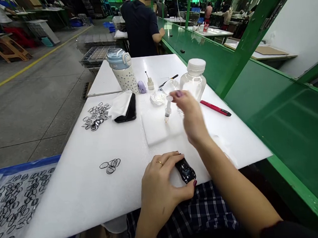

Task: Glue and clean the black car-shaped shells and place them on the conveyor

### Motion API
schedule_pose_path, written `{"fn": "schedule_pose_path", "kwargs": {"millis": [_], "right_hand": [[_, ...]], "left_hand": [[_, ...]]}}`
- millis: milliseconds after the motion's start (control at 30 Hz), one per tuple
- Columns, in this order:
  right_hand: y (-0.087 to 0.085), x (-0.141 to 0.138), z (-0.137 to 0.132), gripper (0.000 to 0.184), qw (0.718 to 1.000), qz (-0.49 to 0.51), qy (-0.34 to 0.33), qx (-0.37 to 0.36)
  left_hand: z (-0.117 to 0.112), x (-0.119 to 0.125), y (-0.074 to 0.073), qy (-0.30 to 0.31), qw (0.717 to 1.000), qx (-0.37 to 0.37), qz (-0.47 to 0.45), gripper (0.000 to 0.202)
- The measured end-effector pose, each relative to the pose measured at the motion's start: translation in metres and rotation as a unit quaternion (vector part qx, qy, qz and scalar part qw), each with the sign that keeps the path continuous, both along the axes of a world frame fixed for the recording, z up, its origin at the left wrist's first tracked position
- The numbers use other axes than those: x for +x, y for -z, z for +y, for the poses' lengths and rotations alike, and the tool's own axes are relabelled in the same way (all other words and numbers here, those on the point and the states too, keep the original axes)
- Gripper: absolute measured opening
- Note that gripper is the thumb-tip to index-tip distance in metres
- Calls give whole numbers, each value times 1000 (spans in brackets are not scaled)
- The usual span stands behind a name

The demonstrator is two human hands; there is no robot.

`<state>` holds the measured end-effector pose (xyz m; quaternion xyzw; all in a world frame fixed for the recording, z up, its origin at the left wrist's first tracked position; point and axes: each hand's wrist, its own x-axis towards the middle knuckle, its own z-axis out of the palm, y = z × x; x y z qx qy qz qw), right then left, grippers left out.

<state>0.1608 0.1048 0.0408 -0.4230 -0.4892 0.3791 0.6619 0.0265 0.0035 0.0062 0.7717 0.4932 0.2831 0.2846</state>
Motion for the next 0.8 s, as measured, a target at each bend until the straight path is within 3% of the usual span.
{"fn": "schedule_pose_path", "kwargs": {"millis": [67, 167, 267, 367, 500, 700, 800], "right_hand": [[-4, 22, -21, 26, 996, -29, 70, 40], [-3, 60, -45, 17, 986, -111, 127, -5], [9, 83, -52, 24, 935, -308, 143, -106], [24, 84, -50, 23, 886, -420, 126, -150], [31, 78, -51, 16, 881, -441, 86, -150], [23, 92, -63, 24, 931, -295, 57, -206], [23, 103, -69, 40, 907, -335, 46, -249]], "left_hand": [[-2, -4, 2, 21, 1000, 11, 18, 54], [-3, -8, 3, 37, 999, 9, 37, 58], [2, -12, -1, 37, 999, -19, 35, 62], [12, -16, -5, -10, 999, -28, 25, 48], [24, -20, -5, -70, 997, -5, 44, 38], [24, -18, 0, -65, 996, 8, 68, 45], [21, -17, 0, -72, 996, 6, 55, 44]]}}
